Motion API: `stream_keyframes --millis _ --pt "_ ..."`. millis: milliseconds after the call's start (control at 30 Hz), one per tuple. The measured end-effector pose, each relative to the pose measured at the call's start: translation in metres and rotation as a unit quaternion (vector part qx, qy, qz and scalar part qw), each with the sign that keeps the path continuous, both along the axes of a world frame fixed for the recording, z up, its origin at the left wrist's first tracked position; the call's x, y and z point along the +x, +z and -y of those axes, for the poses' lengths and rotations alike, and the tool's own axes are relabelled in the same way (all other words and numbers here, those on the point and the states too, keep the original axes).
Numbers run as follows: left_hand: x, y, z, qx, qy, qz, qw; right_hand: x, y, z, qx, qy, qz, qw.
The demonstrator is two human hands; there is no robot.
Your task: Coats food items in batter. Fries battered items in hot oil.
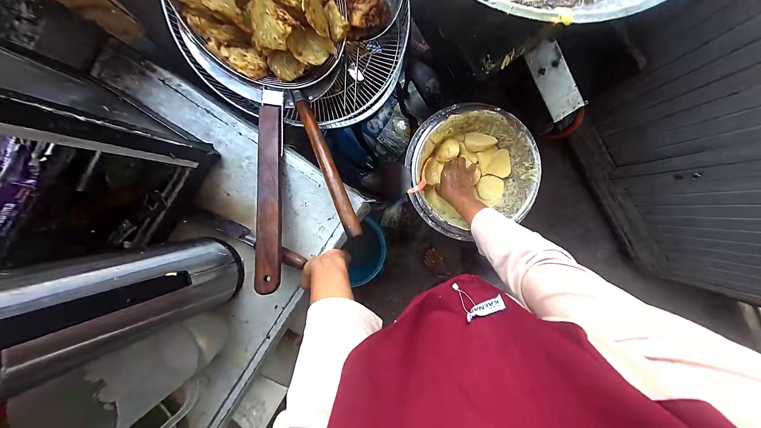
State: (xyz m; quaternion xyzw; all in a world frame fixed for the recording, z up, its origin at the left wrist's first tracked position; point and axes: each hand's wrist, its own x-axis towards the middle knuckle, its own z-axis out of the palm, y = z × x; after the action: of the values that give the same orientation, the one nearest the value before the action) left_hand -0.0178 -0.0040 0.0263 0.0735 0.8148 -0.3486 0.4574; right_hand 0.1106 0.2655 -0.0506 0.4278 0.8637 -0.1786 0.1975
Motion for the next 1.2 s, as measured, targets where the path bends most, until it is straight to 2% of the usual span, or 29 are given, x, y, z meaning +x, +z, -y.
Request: stream_keyframes --millis 133,233,367,433,500,600,733,900,1000,1067,1133,1167,1200 --pt "-0.001 0.002 -0.003 -0.009 0.004 -0.005 1.0 -0.005 -0.006 -0.004 0.015 0.057 0.0 0.998" --pt "0.0 -0.011 0.002 -0.019 0.001 -0.03 0.999 0.0 0.003 -0.01 0.006 0.097 0.007 0.995" --pt "0.001 0.004 -0.004 -0.002 0.025 -0.02 0.999 0.024 0.019 -0.01 -0.039 0.125 -0.012 0.991" --pt "0.002 0.007 -0.005 0.006 0.036 -0.016 0.999 0.041 0.022 -0.006 -0.103 0.124 -0.006 0.987" --pt "0.002 0.004 -0.003 0.004 0.041 -0.028 0.999 0.059 0.01 -0.005 -0.166 0.094 -0.013 0.982" --pt "0.002 0.0 -0.005 -0.012 0.026 -0.045 0.999 0.08 -0.006 -0.015 -0.235 -0.038 -0.044 0.97" --pt "0.003 0.006 -0.009 -0.016 0.008 -0.035 0.999 0.081 0.001 -0.027 -0.221 -0.147 -0.021 0.964" --pt "0.002 0.005 -0.01 -0.021 0.011 -0.034 0.999 0.069 -0.017 -0.015 -0.242 -0.116 -0.036 0.963" --pt "0.002 0.007 -0.011 -0.024 0.011 -0.031 0.999 0.063 -0.019 -0.013 -0.327 -0.207 -0.042 0.921" --pt "0.002 0.007 -0.012 -0.026 0.007 -0.025 0.999 0.067 -0.016 -0.016 -0.42 -0.309 -0.074 0.85" --pt "0.001 0.006 -0.012 -0.029 0.01 -0.021 0.999 0.073 -0.015 -0.022 -0.505 -0.367 -0.098 0.775" --pt "0.0 0.005 -0.012 -0.032 0.006 -0.019 0.999 0.074 -0.013 -0.023 -0.525 -0.38 -0.093 0.756" --pt "0.0 0.005 -0.012 -0.034 0.001 -0.017 0.999 0.073 -0.013 -0.024 -0.523 -0.381 -0.077 0.759"
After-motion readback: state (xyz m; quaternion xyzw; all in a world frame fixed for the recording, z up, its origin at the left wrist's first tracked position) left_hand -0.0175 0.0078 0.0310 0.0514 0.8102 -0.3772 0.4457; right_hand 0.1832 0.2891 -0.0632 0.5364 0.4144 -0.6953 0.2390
